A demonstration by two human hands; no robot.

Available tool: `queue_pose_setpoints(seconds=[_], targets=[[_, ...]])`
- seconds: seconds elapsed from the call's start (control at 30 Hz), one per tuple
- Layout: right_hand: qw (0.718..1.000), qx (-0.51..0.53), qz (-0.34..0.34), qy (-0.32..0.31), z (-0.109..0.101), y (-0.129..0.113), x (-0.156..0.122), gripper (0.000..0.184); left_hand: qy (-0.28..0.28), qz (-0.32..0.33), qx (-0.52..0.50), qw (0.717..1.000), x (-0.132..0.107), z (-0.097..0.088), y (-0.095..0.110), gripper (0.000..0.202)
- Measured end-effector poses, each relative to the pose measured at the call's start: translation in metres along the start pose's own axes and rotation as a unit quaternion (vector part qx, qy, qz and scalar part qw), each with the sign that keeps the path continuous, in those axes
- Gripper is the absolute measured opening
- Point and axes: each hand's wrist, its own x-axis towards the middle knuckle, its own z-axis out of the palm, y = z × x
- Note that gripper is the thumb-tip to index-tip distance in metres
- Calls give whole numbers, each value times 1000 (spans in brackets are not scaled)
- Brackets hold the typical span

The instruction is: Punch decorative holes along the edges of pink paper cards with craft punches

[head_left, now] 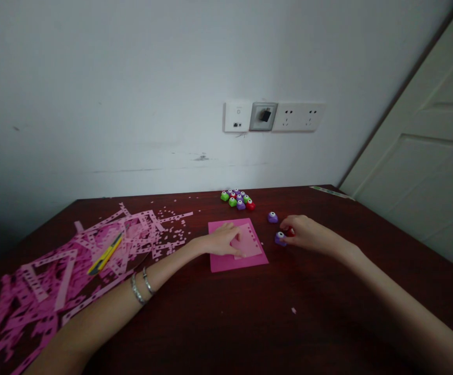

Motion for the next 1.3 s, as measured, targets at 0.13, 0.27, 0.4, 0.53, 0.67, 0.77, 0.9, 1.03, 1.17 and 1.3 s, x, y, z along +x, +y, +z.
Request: queue_pose_setpoints(seconds=[0.13,0.27,0.4,0.53,0.67,0.77,0.9,1.03,1.17,1.3], targets=[[996,48,-35,66,-1,-16,-2,34,3,6,13,1000,1,1,-2,59],[987,117,-37,109,31,-38,4,44,12,11,18,1000,3,3,-4,58],[978,163,-35,121,65,-44,9,43,22,21,20,999,4,4,-6,56],[975,164,-35,146,73,-34,10,43,20,22,23,999,4,4,-5,52],[978,140,-33,154,74,-25,10,46,12,26,22,999,3,2,-3,50],[983,100,-44,145,77,-25,10,46,9,23,18,1000,3,2,-3,50],[989,64,-53,124,79,-28,9,42,9,21,19,1000,2,1,-3,47],[989,56,-58,127,79,-29,9,40,12,24,22,999,1,2,-1,47],[988,65,-59,126,79,-27,9,40,47,44,-6,998,1,-3,-1,38],[988,75,-56,127,81,-26,11,41,211,-5,-57,976,11,-26,-24,26]])
